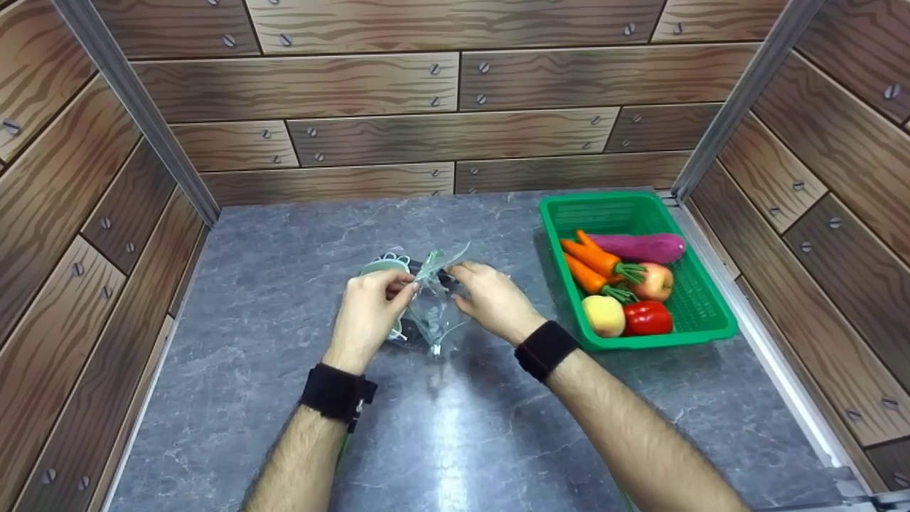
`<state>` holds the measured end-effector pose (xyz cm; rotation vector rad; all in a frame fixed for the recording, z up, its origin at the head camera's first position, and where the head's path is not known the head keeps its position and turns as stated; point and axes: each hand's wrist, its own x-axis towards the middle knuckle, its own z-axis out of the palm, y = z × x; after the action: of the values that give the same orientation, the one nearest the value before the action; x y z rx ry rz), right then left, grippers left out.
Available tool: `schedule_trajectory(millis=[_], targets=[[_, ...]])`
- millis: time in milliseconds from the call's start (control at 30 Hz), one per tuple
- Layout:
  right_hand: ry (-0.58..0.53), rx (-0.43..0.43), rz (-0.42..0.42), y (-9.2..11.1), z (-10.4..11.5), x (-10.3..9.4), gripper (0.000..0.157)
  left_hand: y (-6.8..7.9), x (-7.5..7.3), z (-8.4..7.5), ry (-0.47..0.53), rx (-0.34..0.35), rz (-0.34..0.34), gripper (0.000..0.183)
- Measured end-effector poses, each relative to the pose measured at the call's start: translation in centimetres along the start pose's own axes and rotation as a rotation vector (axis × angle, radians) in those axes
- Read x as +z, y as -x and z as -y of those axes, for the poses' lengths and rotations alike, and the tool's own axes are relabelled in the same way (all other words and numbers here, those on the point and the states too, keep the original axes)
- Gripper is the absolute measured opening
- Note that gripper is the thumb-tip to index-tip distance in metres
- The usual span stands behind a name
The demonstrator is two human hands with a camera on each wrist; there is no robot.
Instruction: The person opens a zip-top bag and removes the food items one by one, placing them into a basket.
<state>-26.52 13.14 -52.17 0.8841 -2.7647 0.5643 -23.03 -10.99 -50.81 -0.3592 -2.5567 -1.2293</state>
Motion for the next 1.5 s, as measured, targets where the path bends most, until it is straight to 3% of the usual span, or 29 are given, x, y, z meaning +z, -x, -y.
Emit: schedule_trajectory(millis=[300, 533, 633, 700, 800, 867, 933, 1067, 1267, 1500], targets=[[0.009, 0.089, 0.075, -1.0, -0.3, 1.3, 0.039, 0.1, 0.2, 0.0, 0.002, -0.004, 0.004, 0.014], [0.014, 0.087, 0.086, -1.9, -1.0, 2.9, 0.012, 0.1, 0.3, -0.1, -0.005, -0.002, 0.004, 0.014], [0.039, 0.064, 0.053, -2.0, -1.9, 4.2, 0.008, 0.2, 0.3, -0.1, -0.005, -0.007, 0.006, 0.014], [0.048, 0.033, 0.017, -2.4, -4.4, 7.2, 0.006, 0.2, 0.3, -0.1, -0.004, -0.011, 0.009, 0.014], [0.038, 0.069, 0.070, -2.8, -5.4, 8.6, 0.006, 0.2, 0.3, -0.2, -0.001, -0.018, 0.014, 0.014], [-0.015, 0.113, 0.141, -3.0, -5.6, 8.8, 0.007, 0.2, 0.3, -0.1, -0.001, -0.020, 0.015, 0.013], [-0.036, 0.185, 0.233, -2.9, -3.3, 6.4, 0.012, 0.2, 0.3, 0.0, -0.001, -0.019, 0.016, 0.013], [-0.039, 0.262, 0.306, -3.0, -1.7, 5.3, 0.018, 0.2, 0.4, 0.1, -0.004, -0.012, 0.015, 0.013], [-0.067, 0.337, 0.353, -3.7, -1.1, 5.9, 0.028, 0.2, 0.4, 0.1, -0.006, -0.004, 0.009, 0.014], [-0.097, 0.308, 0.346, -4.2, -1.6, 7.7, 0.035, 0.4, 0.4, 0.4, -0.010, -0.002, 0.007, 0.015]])
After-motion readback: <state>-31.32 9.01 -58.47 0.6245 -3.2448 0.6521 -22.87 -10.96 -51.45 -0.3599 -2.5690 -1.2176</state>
